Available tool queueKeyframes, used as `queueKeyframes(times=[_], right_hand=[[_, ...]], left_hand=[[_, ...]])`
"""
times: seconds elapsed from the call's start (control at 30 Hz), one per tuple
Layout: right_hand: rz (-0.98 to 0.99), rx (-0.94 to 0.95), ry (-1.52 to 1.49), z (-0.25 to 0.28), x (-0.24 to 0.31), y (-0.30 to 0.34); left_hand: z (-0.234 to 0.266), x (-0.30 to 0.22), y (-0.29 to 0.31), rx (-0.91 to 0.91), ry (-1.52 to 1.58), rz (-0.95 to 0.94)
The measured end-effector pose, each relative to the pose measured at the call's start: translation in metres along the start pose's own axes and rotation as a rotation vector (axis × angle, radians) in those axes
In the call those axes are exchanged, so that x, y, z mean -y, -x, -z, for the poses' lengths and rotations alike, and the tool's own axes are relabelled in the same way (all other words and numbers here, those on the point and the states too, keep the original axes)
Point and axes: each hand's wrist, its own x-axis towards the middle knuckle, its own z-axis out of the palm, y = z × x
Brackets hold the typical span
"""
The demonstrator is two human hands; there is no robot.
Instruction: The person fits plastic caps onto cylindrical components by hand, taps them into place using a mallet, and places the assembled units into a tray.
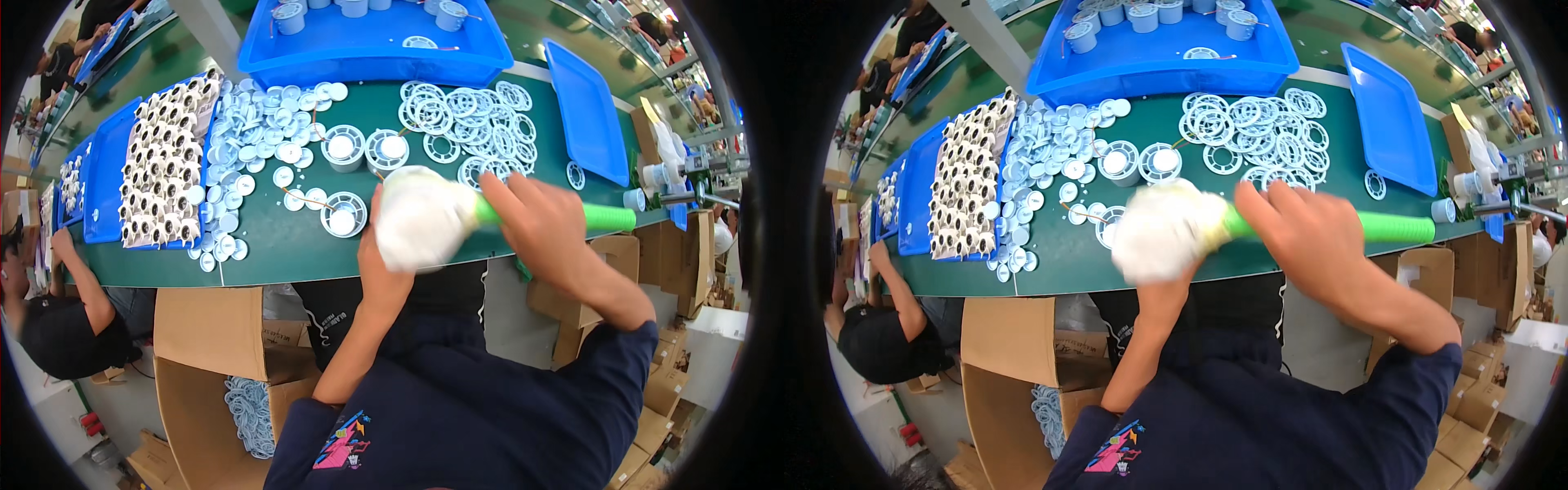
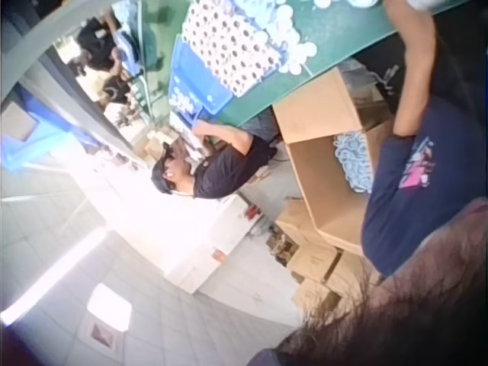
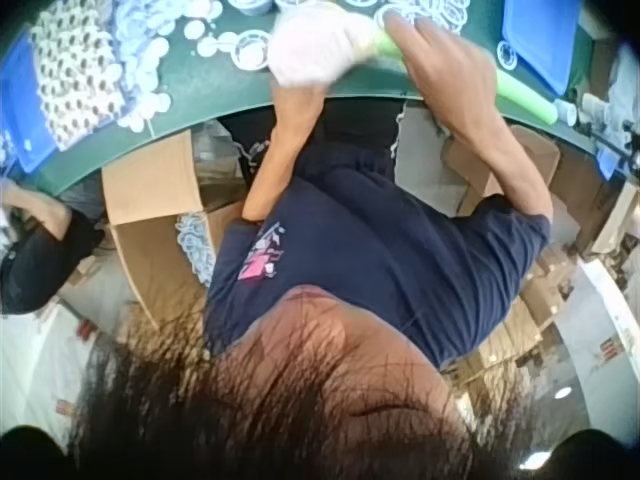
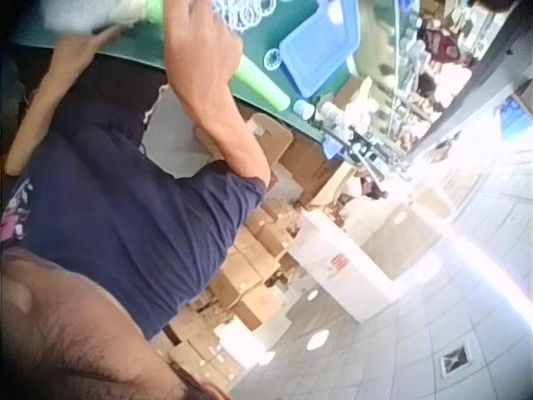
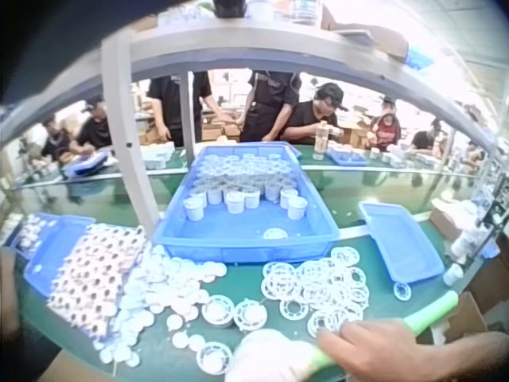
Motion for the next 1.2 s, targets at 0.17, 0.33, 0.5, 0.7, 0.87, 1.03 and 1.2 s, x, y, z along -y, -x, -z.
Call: queueKeyframes(times=[0.17,0.33,0.5,0.7,0.87,1.03,1.2], right_hand=[[0.018,-0.056,-0.003,-0.011,0.003,0.030],[-0.038,-0.169,-0.106,-0.033,0.006,0.064],[-0.214,-0.218,-0.256,-0.043,0.012,0.083],[-0.455,-0.163,-0.478,-0.067,0.006,0.109],[-0.844,-0.285,-0.479,-0.054,-0.004,0.136],[-1.166,-0.295,-0.437,-0.054,-0.025,0.150],[-1.157,-0.023,-0.311,-0.060,-0.034,0.135]], left_hand=[[0.016,-0.021,-0.012,0.057,0.201,0.167],[0.014,-0.020,-0.011,0.071,0.139,0.148],[0.017,-0.022,-0.011,0.090,0.128,0.193],[0.024,-0.022,-0.013,0.143,0.208,0.224],[0.029,-0.018,-0.006,0.153,0.150,0.160],[0.020,-0.020,-0.003,0.096,0.088,0.078],[0.015,-0.020,0.000,0.040,0.073,0.116]])
